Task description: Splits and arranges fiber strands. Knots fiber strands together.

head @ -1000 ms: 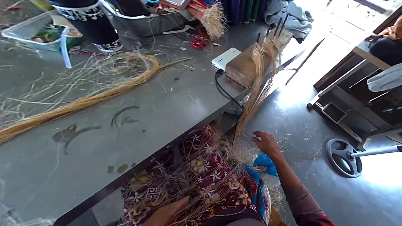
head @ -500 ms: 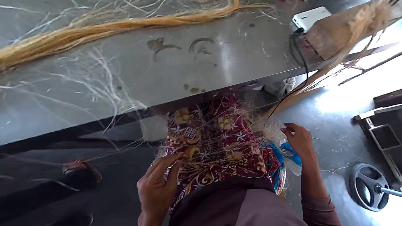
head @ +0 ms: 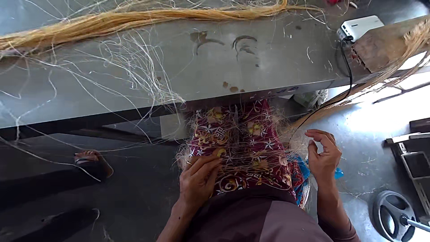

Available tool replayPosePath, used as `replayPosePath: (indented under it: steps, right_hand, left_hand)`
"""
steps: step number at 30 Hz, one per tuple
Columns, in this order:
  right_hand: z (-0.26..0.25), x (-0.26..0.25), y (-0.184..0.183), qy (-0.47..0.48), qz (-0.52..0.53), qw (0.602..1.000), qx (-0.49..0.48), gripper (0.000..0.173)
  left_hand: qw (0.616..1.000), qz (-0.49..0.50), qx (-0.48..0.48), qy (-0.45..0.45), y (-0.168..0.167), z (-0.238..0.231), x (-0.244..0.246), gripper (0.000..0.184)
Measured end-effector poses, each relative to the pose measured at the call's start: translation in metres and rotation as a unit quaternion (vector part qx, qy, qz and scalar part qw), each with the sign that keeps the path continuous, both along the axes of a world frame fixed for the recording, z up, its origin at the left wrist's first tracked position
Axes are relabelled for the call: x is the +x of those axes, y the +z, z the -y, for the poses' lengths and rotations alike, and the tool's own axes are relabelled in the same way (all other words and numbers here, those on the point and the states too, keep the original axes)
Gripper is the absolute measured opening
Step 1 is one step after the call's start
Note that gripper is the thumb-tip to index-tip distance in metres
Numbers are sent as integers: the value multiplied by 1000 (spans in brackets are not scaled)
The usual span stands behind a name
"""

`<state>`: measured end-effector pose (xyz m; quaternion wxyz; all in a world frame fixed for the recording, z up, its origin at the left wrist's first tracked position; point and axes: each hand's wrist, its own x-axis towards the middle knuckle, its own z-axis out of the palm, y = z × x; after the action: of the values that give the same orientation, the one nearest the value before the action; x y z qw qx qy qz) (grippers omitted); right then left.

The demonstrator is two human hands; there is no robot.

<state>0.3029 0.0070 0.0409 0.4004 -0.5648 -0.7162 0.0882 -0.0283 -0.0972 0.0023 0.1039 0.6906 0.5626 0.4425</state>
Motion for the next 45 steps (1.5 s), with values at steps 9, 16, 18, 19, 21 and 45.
replayPosePath:
  steps: [9,16,18,19,21,45]
  right_hand:
    - [-6,0,-19,107,-20,992,-67,26]
    - [-1,12,-24,151,20,970,-189,19]
    - [1,15,-19,168,40,951,-255,20]
    - [2,16,-17,174,52,939,-291,20]
    - [2,18,-12,180,84,909,-366,24]
    - [-16,63,-18,99,-82,942,-310,15]
  left_hand:
    - [999,-8,-36,-12,-17,-2,-2,29]
    - [999,-5,-48,-24,-9,-2,-3,34]
    - [999,-22,-30,-4,-1,-5,0,33]
    - [999,-34,-13,8,2,-8,2,33]
    - [998,-51,20,26,7,-16,5,30]
    - [989,-145,-36,10,-30,-51,-9,42]
